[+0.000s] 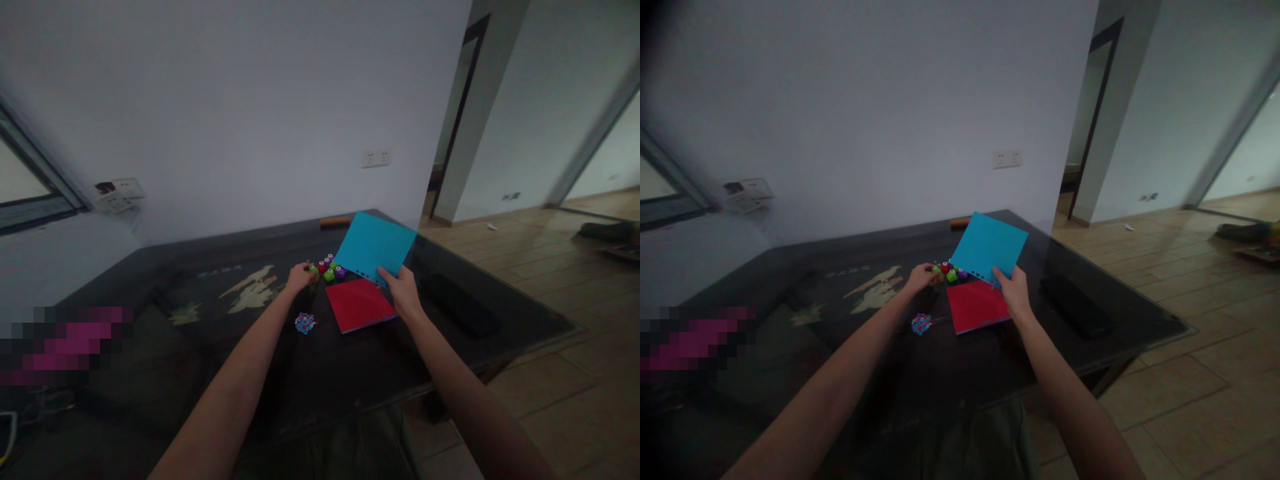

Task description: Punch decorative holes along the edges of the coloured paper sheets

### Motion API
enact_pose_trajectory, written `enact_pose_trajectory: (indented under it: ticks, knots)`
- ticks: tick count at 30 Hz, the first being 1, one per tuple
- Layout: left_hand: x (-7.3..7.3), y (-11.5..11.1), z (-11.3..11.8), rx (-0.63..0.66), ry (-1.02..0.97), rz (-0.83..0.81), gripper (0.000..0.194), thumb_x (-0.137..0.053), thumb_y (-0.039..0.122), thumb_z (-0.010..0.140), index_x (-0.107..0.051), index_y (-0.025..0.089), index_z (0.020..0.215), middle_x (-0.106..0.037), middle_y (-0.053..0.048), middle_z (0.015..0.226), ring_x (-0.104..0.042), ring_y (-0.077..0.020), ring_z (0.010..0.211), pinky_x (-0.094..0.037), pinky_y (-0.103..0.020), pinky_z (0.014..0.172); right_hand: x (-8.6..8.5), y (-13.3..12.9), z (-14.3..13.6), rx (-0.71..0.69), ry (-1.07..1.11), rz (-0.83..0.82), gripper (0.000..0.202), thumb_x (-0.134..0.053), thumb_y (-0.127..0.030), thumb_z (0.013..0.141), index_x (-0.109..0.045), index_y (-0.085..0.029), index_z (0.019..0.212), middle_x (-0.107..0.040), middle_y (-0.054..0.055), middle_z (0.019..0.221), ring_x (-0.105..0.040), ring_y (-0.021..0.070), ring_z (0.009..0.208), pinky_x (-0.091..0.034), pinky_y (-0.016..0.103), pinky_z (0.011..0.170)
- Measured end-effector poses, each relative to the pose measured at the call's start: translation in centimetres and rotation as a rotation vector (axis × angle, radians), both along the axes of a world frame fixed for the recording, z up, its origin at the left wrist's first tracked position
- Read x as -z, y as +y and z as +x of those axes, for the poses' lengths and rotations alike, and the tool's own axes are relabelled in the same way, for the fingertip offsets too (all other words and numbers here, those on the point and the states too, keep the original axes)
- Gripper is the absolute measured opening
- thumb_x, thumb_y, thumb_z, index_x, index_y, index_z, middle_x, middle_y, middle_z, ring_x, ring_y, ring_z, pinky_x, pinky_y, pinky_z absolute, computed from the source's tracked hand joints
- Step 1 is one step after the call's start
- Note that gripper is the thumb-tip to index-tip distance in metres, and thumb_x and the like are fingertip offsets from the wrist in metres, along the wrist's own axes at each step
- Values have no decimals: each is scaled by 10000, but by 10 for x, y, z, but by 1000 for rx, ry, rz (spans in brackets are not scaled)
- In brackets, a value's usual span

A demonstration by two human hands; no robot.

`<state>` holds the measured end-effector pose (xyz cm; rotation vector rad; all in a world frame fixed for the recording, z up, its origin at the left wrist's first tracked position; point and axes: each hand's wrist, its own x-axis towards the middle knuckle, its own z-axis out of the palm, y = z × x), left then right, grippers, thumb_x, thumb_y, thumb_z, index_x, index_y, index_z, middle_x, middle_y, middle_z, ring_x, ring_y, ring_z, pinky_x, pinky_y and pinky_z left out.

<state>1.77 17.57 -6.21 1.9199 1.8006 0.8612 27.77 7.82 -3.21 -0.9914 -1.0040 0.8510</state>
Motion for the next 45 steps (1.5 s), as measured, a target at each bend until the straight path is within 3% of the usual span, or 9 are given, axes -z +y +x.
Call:
enact_pose_trajectory:
  ticks: [4,13,17,23,28,36,39,41,45]
  knots:
    - [2,8,-2,-68,68,4,281,-602,273,745,-646,147,992,-671,-123,1012,-619,-206,894,-448,-256,712,1,2,0,5,-8,12,296,-705,-390,611,-575,-159,742,-597,11,623,-502,123,491,-445,266,448]
    - [3,27,18,-156,167,-28,270,-586,327,750,-640,152,949,-673,-137,972,-619,-212,867,-426,-243,668,-3,2,1,-4,31,-2,297,-678,-366,617,-593,-158,810,-628,30,696,-541,139,537,-453,273,467]
    - [4,28,21,-113,189,-4,358,-603,336,740,-606,174,1060,-651,-137,1048,-606,-217,916,-429,-257,713,-4,2,1,-8,35,8,292,-670,-357,626,-604,-158,829,-644,38,727,-556,145,561,-457,276,481]
    - [3,19,22,21,202,53,345,-566,214,756,-604,179,1097,-629,-113,1115,-563,-211,1021,-408,-269,843,-4,1,0,-12,20,8,263,-682,-366,616,-589,-162,755,-610,15,642,-508,124,495,-444,259,439]
    - [0,10,14,32,166,84,439,-594,191,729,-559,142,1163,-587,-124,1170,-535,-215,1067,-390,-278,908,-1,2,2,0,-23,-1,294,-678,-395,618,-592,-159,770,-619,17,654,-524,131,529,-454,269,482]
    - [-23,-31,-9,-27,-18,176,338,-501,134,770,-584,140,1098,-613,-95,1103,-594,-152,916,-457,-236,808,-2,-1,1,-44,-61,-27,358,-702,-418,592,-604,-154,813,-655,33,718,-555,145,558,-466,278,510]
    - [-29,-62,-12,65,-284,155,227,-491,184,798,-634,143,968,-674,-70,946,-617,-160,844,-481,-259,759,-3,-2,-1,-113,-58,-59,387,-728,-418,567,-623,-157,833,-684,51,782,-606,171,636,-500,307,596]
    - [-30,-85,-12,160,-417,165,225,-495,226,807,-635,144,963,-677,-68,963,-620,-159,839,-483,-256,737,-2,-4,-5,-198,-49,-104,398,-753,-408,542,-633,-162,831,-694,53,786,-625,181,650,-512,329,647]
    - [-26,-121,-7,148,-629,57,329,-446,359,841,-622,118,978,-677,-96,904,-619,-153,735,-464,-231,587,-1,-8,-13,-355,-62,-206,400,-780,-394,514,-645,-160,809,-701,58,766,-632,180,618,-516,332,648]
